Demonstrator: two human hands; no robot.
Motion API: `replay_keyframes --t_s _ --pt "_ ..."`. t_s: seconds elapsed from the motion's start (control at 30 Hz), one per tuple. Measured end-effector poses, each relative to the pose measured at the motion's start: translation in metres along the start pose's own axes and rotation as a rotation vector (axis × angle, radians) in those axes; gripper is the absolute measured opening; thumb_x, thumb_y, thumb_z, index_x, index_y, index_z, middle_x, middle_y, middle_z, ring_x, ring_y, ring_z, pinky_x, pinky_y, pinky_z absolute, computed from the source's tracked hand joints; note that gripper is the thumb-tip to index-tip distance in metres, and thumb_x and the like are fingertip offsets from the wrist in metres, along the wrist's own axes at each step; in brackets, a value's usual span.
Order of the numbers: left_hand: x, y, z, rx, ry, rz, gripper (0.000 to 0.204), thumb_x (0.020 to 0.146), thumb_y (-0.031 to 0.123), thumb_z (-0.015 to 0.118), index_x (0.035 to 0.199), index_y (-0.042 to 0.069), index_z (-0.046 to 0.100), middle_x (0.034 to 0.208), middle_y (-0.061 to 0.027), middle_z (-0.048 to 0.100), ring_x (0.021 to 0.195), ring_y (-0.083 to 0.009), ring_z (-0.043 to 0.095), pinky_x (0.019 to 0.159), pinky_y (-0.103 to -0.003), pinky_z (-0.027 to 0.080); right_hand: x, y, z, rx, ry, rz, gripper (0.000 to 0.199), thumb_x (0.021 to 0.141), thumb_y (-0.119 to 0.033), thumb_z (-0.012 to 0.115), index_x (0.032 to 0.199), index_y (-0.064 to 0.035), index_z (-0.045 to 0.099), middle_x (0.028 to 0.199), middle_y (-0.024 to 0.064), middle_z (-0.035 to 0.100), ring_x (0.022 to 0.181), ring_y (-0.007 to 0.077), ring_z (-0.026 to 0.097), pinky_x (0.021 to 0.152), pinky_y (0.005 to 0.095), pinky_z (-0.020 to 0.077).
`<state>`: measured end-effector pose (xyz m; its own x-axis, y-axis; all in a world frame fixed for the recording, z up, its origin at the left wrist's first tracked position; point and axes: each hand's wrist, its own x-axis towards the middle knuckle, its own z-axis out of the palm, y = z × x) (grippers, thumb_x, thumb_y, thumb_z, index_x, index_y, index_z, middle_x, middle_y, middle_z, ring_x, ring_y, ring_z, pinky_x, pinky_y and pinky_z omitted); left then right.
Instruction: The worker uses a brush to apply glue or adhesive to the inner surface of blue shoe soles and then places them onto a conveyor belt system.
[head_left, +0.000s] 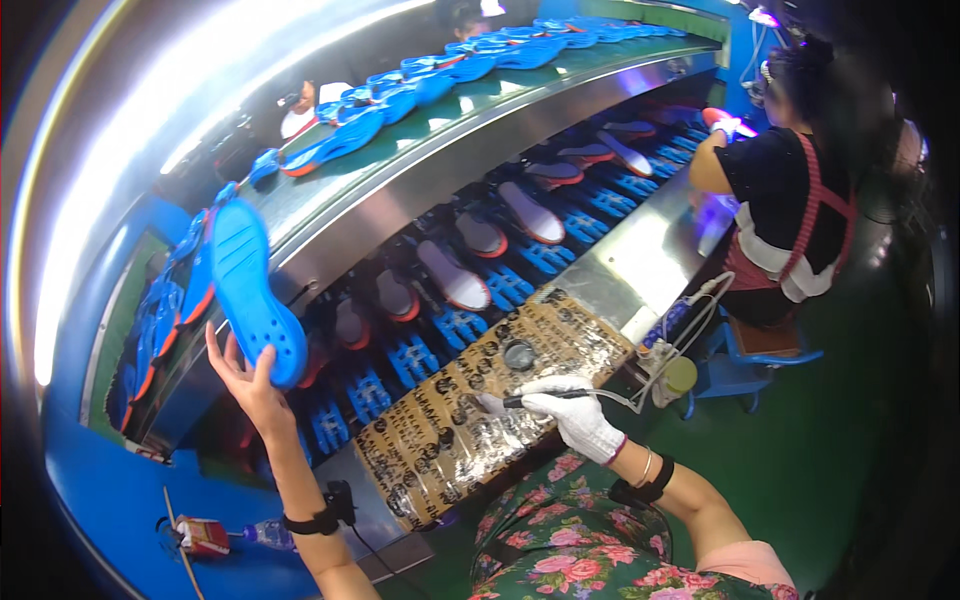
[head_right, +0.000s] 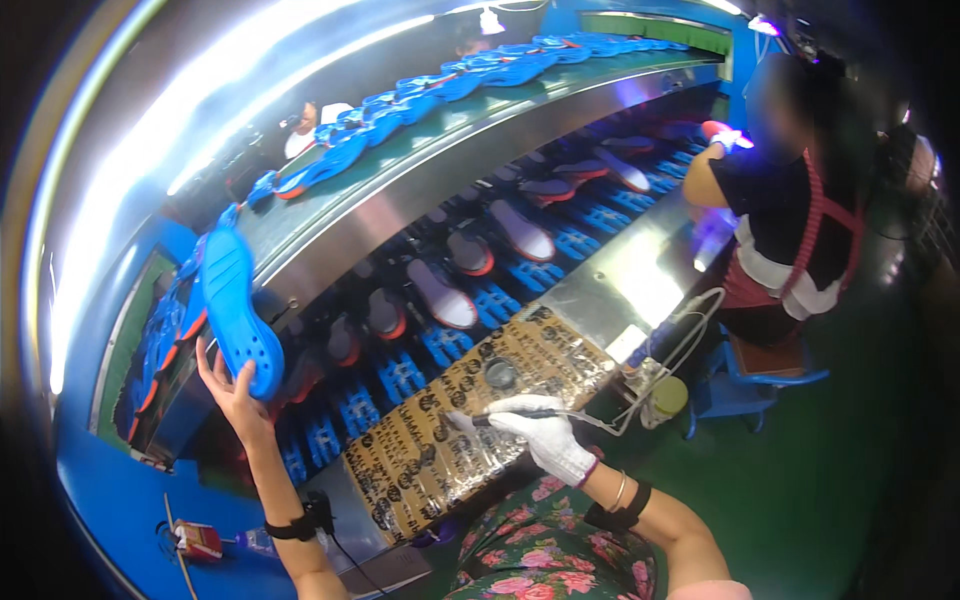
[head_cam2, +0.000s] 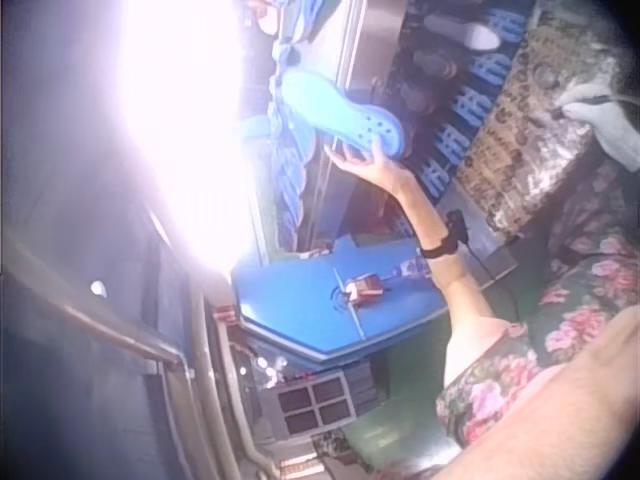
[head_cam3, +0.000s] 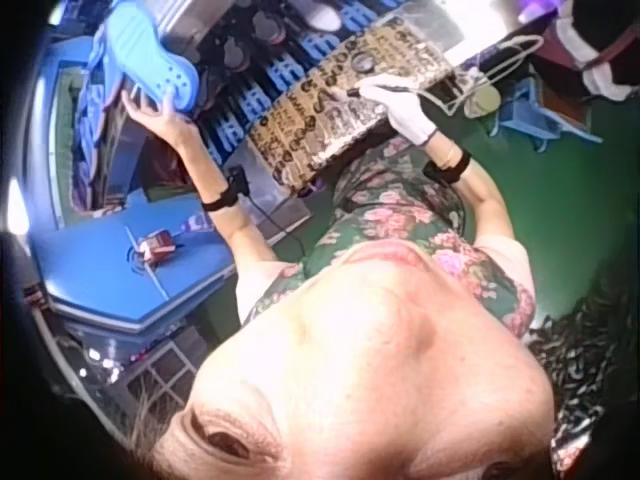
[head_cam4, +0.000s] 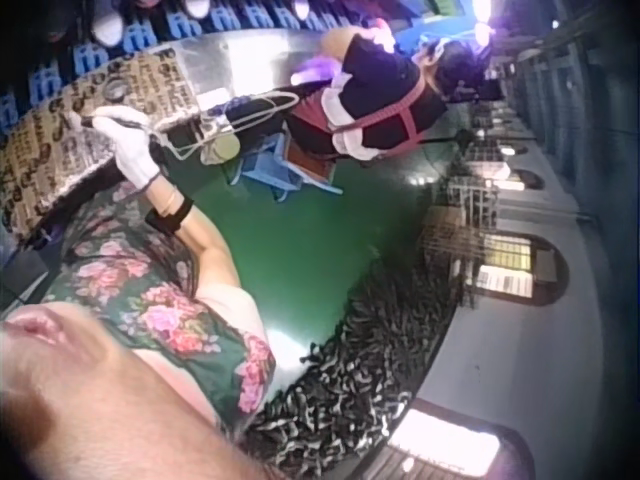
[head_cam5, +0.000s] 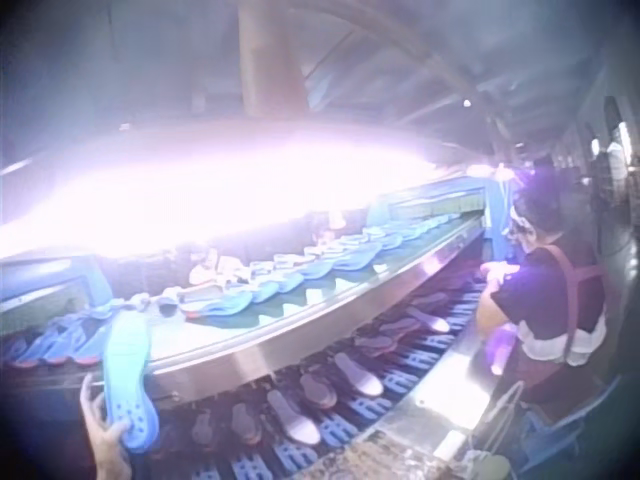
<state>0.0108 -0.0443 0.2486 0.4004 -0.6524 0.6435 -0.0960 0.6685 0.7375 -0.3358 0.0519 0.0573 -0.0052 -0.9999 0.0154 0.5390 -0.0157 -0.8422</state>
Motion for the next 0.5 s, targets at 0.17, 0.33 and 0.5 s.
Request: replay_keyframes --t_s 0.17,0.33,0.5 --pt "-0.067 -0.058 -0.008 -0.486 -0.192 -0.608 0.054 0.080 0.019 0.067 0.129 -0.001 0.054 0.109 -0.0141 0.065 0.096 -0.0270 0.067 0.091 -0.040 0.055 -0.003 -0.037 0.022 -0.059 0.012 -0.131 0.020 0.087 0.004 0.072 0.107 0.0046 0.074 0.098 0.0105 0.076 0.084 0.0131 0.070 0.074 0.0244 0.0551" --pt "-0.165 -0.079 -0.003 -0.528 -0.349 -0.916 0.069 0.072 0.030 0.066 0.126 -0.010 0.053 0.110 -0.0238 0.066 0.097 -0.0344 0.068 0.088 -0.045 0.058 -0.005 -0.071 0.052 -0.207 -0.143 -0.239 0.021 0.084 0.005 0.075 0.105 0.0035 0.075 0.103 0.0113 0.076 0.090 0.0142 0.070 0.078 0.0251 0.0553" --pt "-0.242 -0.094 -0.004 -0.832 -0.461 -1.139 0.112 0.083 0.078 0.058 0.150 -0.008 0.033 0.147 -0.0306 0.046 0.133 -0.0492 0.049 0.115 -0.059 0.036 -0.008 -0.074 0.081 -0.348 -0.245 -0.281 0.019 0.080 0.004 0.079 0.098 0.0028 0.077 0.100 0.0141 0.076 0.092 0.0201 0.073 0.083 0.0322 0.0578"
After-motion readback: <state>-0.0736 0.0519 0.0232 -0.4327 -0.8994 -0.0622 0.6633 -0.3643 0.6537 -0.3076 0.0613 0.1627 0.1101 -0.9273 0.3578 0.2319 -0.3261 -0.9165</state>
